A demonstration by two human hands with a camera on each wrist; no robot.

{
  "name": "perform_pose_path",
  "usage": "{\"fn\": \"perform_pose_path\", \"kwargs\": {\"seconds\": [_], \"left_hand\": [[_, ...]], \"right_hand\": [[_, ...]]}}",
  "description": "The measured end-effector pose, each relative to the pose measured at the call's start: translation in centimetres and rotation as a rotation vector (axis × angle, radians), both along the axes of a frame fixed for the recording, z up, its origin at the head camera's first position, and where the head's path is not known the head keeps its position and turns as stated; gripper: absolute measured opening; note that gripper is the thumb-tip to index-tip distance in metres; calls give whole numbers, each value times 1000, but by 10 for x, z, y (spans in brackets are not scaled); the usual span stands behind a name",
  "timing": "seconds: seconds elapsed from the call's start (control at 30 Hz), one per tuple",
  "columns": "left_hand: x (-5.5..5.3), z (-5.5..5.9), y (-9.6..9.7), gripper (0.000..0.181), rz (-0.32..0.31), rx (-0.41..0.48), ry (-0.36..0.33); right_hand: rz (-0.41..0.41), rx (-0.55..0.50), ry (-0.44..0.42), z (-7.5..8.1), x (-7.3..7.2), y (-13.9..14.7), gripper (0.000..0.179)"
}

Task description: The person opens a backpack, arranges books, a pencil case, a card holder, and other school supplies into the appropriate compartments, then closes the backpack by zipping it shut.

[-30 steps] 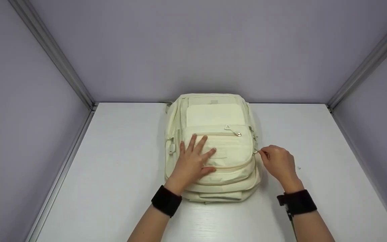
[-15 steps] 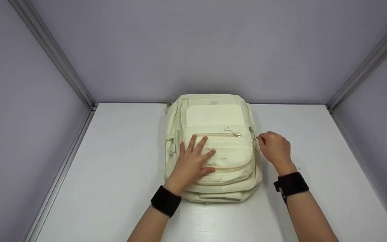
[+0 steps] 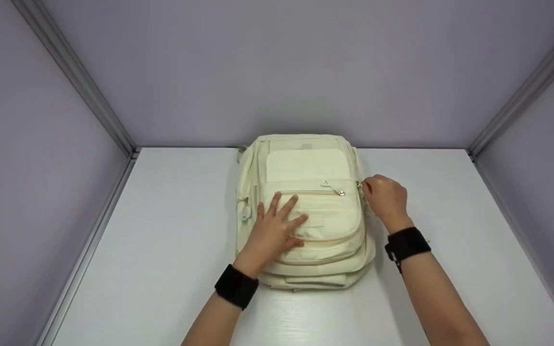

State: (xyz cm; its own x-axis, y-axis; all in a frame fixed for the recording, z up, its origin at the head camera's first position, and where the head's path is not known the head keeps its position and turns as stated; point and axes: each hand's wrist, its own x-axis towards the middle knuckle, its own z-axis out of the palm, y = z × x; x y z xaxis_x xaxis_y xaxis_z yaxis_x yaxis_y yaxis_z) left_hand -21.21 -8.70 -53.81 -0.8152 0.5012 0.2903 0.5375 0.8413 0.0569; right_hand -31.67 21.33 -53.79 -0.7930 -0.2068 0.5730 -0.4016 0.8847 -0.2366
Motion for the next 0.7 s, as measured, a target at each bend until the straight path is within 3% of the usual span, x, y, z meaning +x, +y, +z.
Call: {"fn": "perform_pose_path", "kwargs": {"seconds": [0.17, 0.37, 0.53, 0.7], "left_hand": [[0, 1, 0, 64, -1, -5, -5], [0, -1, 1, 64, 7, -42, 22], [4, -3, 1, 67, 18, -62, 2], [13, -5, -2, 71, 92, 23, -20]], "right_hand": [[-26, 2, -34, -1, -4, -2, 19], [-21, -42, -232, -2, 4, 0, 22], [35, -127, -361, -7, 28, -1, 50], [68, -186, -476, -12, 67, -7, 64]]}}
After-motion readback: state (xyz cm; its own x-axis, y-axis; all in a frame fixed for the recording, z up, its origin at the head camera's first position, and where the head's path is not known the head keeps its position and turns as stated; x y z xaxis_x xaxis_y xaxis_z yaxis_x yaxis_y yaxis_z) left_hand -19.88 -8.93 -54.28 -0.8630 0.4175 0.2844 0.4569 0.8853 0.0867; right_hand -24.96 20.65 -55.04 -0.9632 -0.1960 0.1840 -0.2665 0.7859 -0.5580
